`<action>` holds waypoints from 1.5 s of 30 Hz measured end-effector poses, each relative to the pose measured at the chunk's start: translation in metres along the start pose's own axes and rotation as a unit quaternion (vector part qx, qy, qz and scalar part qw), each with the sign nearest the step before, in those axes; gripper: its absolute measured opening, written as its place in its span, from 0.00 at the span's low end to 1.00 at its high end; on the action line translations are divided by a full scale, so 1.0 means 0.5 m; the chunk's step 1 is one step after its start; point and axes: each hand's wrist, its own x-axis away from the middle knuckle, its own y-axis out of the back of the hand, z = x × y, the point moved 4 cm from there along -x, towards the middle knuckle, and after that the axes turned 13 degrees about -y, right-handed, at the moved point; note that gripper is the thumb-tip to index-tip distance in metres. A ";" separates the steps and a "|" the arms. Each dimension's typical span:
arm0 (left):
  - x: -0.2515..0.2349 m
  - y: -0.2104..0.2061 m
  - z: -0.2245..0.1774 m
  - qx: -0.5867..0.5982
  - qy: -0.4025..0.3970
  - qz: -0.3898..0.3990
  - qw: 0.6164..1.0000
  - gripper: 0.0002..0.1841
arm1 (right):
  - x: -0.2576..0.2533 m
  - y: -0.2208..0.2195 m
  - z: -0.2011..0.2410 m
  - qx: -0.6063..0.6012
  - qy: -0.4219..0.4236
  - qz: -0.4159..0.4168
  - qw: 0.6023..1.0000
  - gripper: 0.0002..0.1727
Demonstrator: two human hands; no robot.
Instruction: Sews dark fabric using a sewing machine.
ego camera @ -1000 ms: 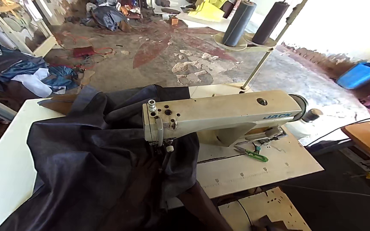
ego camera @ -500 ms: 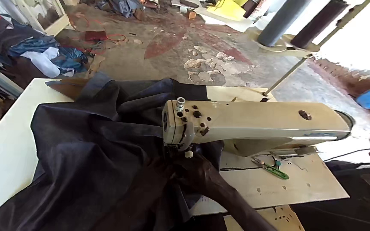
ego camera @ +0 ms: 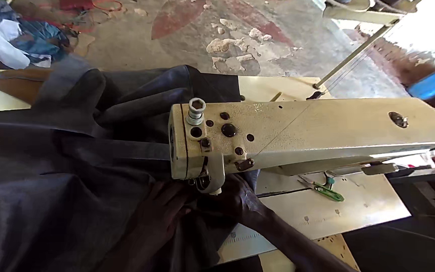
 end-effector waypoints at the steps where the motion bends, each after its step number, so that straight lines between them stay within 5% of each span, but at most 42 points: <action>1: -0.002 -0.003 0.003 0.015 0.009 -0.013 1.000 0.20 | -0.005 0.003 0.002 0.000 0.005 0.003 1.000 0.10; 6: -0.008 0.023 0.038 0.158 0.028 0.000 0.987 0.22 | -0.015 0.012 -0.004 -0.005 0.042 0.026 0.999 0.08; 9: -0.013 0.019 0.026 0.057 -0.014 0.056 0.997 0.18 | -0.011 0.004 -0.007 0.009 0.058 0.026 0.998 0.08; 13: -0.013 -0.008 0.013 -0.005 -0.035 -0.025 0.999 0.16 | -0.013 0.000 -0.006 0.017 0.059 0.023 0.998 0.08; 31: 0.001 0.000 -0.005 -0.070 -0.034 -0.073 0.994 0.18 | -0.011 0.007 0.005 0.033 0.061 0.034 0.997 0.09; 45: 0.005 0.008 0.026 -0.042 -0.067 -0.037 0.996 0.17 | -0.001 -0.009 0.012 0.020 0.027 0.027 0.999 0.10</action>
